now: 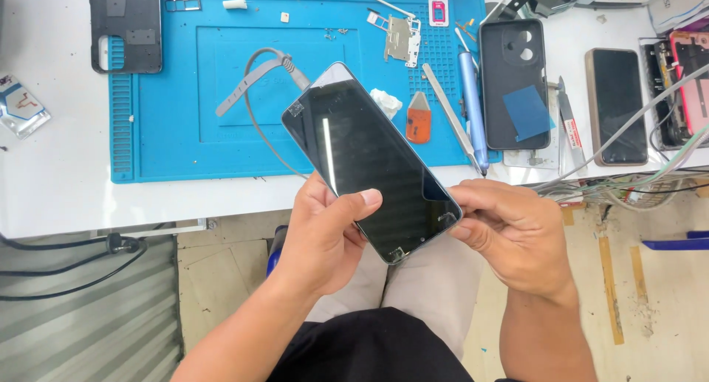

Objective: Cleaning a smartphone screen with a cloth and removing a protective film

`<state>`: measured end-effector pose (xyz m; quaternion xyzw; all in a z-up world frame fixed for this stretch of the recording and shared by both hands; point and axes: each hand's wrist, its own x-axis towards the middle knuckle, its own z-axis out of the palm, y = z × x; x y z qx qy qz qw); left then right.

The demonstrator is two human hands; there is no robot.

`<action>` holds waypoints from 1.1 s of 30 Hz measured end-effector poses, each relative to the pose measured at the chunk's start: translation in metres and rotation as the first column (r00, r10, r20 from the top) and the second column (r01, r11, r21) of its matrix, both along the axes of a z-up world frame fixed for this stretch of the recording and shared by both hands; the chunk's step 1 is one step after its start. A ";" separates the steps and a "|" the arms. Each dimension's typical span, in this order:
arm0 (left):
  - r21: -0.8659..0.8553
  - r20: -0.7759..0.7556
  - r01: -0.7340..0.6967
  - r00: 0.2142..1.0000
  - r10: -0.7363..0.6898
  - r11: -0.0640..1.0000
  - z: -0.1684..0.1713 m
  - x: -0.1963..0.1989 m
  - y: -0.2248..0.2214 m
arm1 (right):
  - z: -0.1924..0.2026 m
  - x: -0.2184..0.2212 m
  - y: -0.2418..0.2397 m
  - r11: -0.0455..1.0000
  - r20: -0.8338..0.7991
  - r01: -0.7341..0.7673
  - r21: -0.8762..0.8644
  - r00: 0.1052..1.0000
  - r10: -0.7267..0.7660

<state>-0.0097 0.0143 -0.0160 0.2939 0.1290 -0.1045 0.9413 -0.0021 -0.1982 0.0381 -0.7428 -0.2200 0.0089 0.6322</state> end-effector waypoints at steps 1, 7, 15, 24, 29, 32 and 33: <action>-0.015 -0.012 0.022 1.000 -0.022 1.000 -0.001 0.001 0.001 | 0.001 0.001 0.003 1.000 0.029 -0.002 0.002 1.000 0.002; -0.084 0.036 0.109 0.994 -0.106 0.991 0.042 0.005 0.008 | -0.009 -0.002 0.011 0.996 0.175 0.079 0.036 0.981 -0.084; -0.217 0.003 0.277 0.959 -0.283 0.936 0.032 -0.010 0.008 | -0.035 -0.003 0.024 0.963 0.649 0.240 0.125 0.714 -0.262; -0.327 -0.031 0.501 0.842 -0.539 0.801 0.026 -0.028 0.009 | -0.031 -0.024 0.029 0.971 0.851 0.200 0.135 0.479 -0.217; -0.183 0.072 0.478 0.878 -0.473 0.859 0.017 -0.022 0.019 | -0.037 -0.020 0.032 0.949 0.790 0.195 0.248 0.527 -0.314; 0.003 0.291 0.470 0.844 -0.451 0.883 0.010 -0.024 0.024 | -0.035 -0.036 0.020 0.932 0.415 0.029 0.362 0.890 -0.189; 0.044 0.323 0.479 0.824 -0.467 0.876 0.008 -0.025 0.024 | -0.029 -0.045 0.020 0.923 0.200 0.091 0.374 0.964 -0.176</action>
